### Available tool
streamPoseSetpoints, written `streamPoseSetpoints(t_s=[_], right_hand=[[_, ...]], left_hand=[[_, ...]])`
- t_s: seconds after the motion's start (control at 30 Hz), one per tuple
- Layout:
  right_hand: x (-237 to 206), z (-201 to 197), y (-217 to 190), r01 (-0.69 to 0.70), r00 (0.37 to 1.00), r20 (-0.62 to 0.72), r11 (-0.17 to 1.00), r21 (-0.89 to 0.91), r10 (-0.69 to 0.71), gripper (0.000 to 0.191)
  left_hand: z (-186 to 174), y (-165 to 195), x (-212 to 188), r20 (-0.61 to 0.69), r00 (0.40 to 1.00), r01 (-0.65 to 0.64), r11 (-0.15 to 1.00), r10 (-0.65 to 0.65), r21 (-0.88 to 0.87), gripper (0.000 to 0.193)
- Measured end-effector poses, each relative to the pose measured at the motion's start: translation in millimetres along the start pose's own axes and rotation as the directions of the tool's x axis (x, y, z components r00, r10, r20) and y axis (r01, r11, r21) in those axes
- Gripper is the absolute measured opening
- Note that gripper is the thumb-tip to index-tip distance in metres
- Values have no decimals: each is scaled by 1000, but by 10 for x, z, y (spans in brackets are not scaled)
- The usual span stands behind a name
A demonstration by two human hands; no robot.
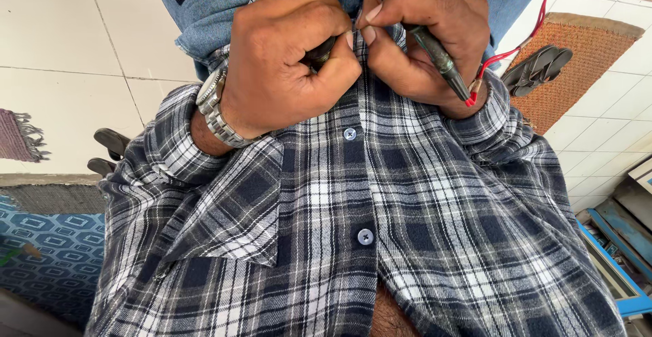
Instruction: The person sits on the floor holding a soldering iron in one hand and solder wire in the other, soldering a small electronic component held at their lap. They occasionally reach toward the nearby workbench with tools and a power supply, then resume heating and feeding solder to the component.
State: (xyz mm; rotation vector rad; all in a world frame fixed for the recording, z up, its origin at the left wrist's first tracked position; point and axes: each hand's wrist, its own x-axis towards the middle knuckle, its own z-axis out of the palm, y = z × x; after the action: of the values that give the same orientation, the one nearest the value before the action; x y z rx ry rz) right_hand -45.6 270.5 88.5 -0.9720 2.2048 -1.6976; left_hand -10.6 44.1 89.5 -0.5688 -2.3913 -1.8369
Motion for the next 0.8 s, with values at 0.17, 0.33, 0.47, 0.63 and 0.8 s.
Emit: streamPoseSetpoints(t_s=[0.17, 0.33, 0.47, 0.63, 0.8], right_hand=[[-86, -6, 13, 5, 1000, 8, 999, -49, -4, 25], [-163, -24, 85, -1, 1000, -16, 1000, -31, 1, 28], [-207, -42, 141, 11, 1000, -24, 999, -48, -12, 27], [-266, -58, 187, -104, 988, -120, 993, -63, 96, 21], [-342, -122, 180, -135, 972, -175, 980, 143, 159, 19]], left_hand=[[-16, -65, -39, 44, 998, 37, 995, -33, -96, 9], [-19, -113, -66, 60, 997, 46, 994, -40, -102, 7], [-12, -131, -69, 63, 998, 16, 995, -10, -95, 6], [-98, -99, -35, 72, 997, 11, 997, -6, -75, 7], [-186, -37, -3, 64, 995, -83, 996, 82, 17, 11]])
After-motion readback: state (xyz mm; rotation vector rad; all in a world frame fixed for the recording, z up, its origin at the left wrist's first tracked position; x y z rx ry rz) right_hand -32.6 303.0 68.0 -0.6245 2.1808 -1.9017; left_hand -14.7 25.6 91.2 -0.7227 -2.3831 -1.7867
